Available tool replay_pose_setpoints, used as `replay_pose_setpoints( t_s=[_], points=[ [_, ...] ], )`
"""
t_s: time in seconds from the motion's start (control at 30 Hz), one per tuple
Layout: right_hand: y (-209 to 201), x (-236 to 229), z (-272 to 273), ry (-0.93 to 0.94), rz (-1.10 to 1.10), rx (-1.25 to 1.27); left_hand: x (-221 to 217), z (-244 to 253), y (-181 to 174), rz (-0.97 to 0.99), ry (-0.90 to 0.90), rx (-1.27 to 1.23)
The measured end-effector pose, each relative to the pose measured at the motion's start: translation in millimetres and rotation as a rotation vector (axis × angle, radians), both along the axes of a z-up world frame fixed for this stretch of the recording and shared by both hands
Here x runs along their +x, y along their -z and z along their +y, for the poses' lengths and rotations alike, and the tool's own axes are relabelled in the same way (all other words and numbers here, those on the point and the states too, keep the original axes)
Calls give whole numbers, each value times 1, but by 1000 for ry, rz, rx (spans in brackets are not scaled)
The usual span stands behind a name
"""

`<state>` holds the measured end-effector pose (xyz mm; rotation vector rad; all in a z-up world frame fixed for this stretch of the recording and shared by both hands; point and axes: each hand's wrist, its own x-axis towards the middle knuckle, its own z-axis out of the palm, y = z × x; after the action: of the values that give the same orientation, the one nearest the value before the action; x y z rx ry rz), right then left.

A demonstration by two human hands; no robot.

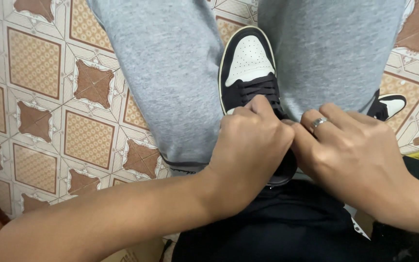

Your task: Threading and adjusting laces on a high-top sneaker while sitting on the floor.

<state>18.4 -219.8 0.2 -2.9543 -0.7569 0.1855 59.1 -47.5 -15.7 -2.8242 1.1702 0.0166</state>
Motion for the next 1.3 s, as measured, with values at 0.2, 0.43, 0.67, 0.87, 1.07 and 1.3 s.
replay_pose_setpoints(
  t_s=[0.2,0.43,0.67,0.87,1.07,1.3],
  points=[
    [9,3,-4,50,-83,63,1,0,6,-146,6,7],
    [20,1,-6,62,-154,147,3,15,5,214,-31,-182],
    [33,3,-12,52,-203,137,8,16,18,450,-108,-395],
    [29,5,-1,54,-193,94,12,21,19,405,-30,-260],
    [33,26,-12,28,22,196,22,12,19,336,27,-181],
    [36,43,-16,-96,90,212,32,-5,31,364,79,-155]
  ],
)
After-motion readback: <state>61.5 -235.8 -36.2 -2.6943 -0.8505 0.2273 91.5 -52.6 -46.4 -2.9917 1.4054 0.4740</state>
